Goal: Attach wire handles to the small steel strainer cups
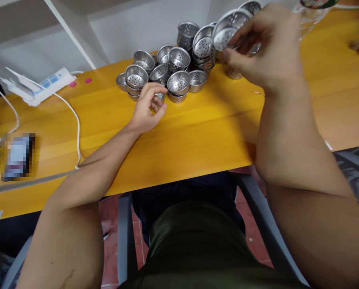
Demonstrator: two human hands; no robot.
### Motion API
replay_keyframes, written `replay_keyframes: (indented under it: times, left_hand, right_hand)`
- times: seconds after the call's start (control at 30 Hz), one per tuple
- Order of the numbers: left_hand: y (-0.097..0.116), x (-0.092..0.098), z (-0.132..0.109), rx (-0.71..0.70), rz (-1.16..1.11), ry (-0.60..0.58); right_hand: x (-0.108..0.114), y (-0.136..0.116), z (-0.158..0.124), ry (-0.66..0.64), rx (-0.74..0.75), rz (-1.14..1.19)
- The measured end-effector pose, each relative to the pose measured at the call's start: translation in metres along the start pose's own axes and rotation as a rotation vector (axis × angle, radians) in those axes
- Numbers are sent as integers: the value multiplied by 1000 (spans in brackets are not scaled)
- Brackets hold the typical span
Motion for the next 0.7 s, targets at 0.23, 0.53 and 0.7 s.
replay_keyframes:
  times: [0.23, 0.53, 0.7]
  left_hand:
    - [-3, 0, 0, -29, 48, -7]
    - [-11, 4, 0, 26, 47, -32]
    - [-15, 4, -1, 23, 61, -37]
  right_hand:
    - [-57, -29, -14, -258, 483, 300]
    - [-54, -39, -21, -146, 410, 302]
    - [7, 17, 10, -233, -86, -22]
Point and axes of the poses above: each hand's wrist, its own z-axis towards the middle knuckle, its own x-axis out of the back of the hand, y = z × x, the point moved 1 cm from there along z, towards the middle knuckle, and after that the axes turned 9 degrees about -x, right-handed, at the moved point
